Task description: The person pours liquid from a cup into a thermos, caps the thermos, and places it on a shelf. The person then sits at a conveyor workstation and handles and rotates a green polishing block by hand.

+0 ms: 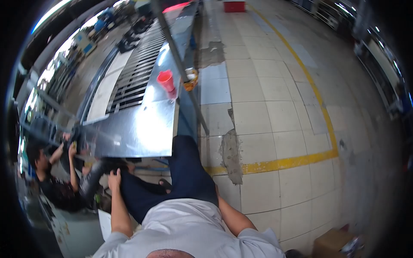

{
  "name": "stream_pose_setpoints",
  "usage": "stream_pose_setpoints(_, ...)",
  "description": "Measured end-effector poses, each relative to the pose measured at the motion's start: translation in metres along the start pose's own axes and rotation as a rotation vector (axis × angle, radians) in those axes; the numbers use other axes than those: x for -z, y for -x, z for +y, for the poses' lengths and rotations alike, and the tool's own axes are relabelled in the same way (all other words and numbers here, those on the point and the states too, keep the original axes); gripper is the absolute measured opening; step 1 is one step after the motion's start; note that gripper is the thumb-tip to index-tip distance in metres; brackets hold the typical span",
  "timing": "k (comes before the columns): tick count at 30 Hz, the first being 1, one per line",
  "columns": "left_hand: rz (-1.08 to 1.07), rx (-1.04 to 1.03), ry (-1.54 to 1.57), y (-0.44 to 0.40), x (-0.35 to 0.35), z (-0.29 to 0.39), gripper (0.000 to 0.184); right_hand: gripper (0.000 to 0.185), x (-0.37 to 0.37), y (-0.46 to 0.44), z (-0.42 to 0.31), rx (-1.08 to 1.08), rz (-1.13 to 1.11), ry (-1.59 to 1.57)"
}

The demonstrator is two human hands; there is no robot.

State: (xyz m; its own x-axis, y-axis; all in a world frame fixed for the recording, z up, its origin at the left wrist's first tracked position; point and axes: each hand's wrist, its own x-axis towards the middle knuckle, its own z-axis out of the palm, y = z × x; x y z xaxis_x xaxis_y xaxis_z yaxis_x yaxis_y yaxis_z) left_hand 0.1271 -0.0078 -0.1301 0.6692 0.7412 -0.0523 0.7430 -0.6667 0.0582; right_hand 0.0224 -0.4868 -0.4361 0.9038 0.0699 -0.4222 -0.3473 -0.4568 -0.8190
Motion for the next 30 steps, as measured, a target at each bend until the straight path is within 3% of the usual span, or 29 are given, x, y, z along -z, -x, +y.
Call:
stream_pose_setpoints(3,0.009,-0.038,0.083,0.009,-0.001,0.003,0.066,0.04,0.017,0.018,0.002,-0.225,-0.068,-0.069)
stream_pose_setpoints(7,0.029,-0.158,0.191,0.007,-0.031,-0.003,0.062,0.038,0.044,0.046,-0.004,-0.369,-0.066,-0.217)
stream_pose_setpoints(10,-0.008,-0.107,0.197,0.008,-0.037,0.006,0.062,0.037,0.063,0.057,-0.009,-0.44,-0.026,-0.374)
stream_pose_setpoints(17,-0.21,-0.13,0.183,-0.021,-0.039,0.009,0.061,0.034,0.101,0.047,-0.044,-0.452,0.101,-0.857)
stream_pose_setpoints(22,-0.304,-0.058,0.249,-0.056,-0.053,-0.009,0.06,0.024,0.14,0.01,-0.134,-0.423,0.327,-1.112)
stream_pose_setpoints(24,-0.313,-0.044,0.261,-0.054,-0.044,-0.012,0.06,0.021,0.151,0.012,-0.23,-0.211,0.562,-0.838)
stream_pose_setpoints(25,-0.3,-0.056,0.273,-0.056,-0.046,-0.014,0.06,0.021,0.151,0.002,-0.253,0.022,0.628,-0.631)
stream_pose_setpoints(26,-0.288,-0.061,0.285,-0.056,-0.049,-0.018,0.06,0.022,0.151,-0.008,-0.274,0.25,0.674,-0.414)
stream_pose_setpoints(28,-0.264,-0.046,0.314,-0.053,-0.055,-0.029,0.058,0.026,0.142,-0.024,-0.326,0.478,0.701,-0.161)
stream_pose_setpoints(30,-0.237,-0.025,0.348,-0.052,-0.056,-0.033,0.057,0.031,0.133,-0.053,-0.363,0.924,0.764,0.426)
